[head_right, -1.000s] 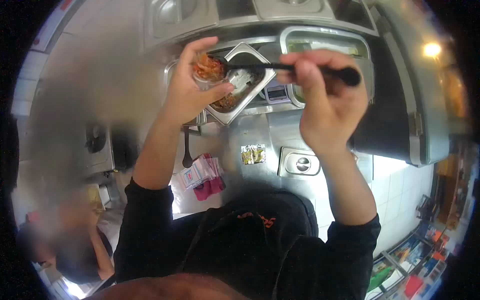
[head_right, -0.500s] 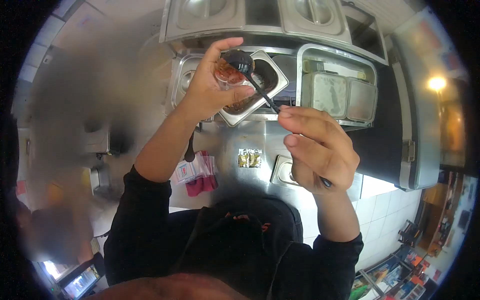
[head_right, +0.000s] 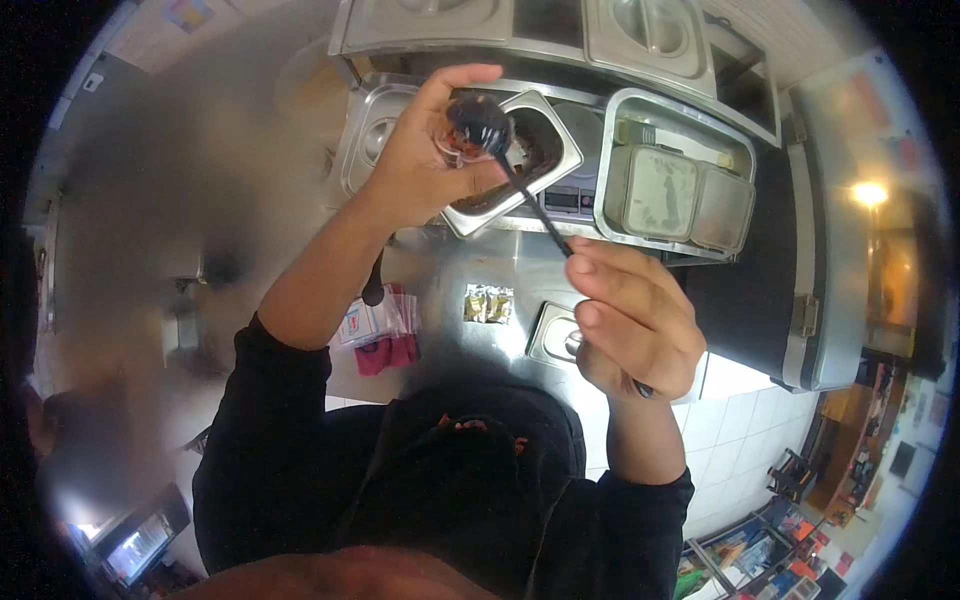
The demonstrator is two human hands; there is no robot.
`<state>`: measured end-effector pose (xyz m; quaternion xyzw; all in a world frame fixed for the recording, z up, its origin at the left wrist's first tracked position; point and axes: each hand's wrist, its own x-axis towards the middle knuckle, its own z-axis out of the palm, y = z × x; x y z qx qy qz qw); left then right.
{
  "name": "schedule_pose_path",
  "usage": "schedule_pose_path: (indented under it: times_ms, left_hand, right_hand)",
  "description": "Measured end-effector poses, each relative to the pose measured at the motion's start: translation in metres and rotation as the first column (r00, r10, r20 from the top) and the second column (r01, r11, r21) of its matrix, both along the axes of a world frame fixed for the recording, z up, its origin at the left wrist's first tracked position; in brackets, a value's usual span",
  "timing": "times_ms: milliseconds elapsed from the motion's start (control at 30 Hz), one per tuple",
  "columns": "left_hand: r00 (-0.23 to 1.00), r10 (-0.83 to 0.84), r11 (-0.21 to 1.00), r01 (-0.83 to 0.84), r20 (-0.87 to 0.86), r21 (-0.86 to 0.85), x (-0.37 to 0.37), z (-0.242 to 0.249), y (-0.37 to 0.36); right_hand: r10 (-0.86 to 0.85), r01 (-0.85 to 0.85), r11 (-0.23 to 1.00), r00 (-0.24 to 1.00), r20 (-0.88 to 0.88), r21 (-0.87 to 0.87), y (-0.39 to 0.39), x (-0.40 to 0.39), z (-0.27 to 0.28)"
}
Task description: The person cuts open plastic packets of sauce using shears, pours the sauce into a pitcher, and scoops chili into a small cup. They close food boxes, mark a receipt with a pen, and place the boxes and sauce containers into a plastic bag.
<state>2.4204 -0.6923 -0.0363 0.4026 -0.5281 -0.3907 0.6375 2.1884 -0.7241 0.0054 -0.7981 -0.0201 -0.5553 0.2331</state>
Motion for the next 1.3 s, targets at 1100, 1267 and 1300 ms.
schedule_pose_path:
  times_ms: [1100,1267,1300]
  left_hand:
    - [0.934,0.341,0.936,-0.348,0.105,0.056,0.037,-0.020,0.041]
    - [0.977,0.165,0.978,-0.180,0.133,0.104,0.020,-0.005,0.030]
    - [0.975,0.181,0.976,-0.194,0.132,0.094,0.018,-0.004,0.028]
  right_hand:
    - [-0.266,-0.362,0.177,0.878,0.398,0.915,-0.021,0.023,-0.081]
    - [-0.045,-0.409,0.538,0.859,0.510,0.737,-0.007,0.019,-0.045]
    - [0.070,-0.384,0.698,0.877,0.475,0.605,-0.003,0.019,-0.042]
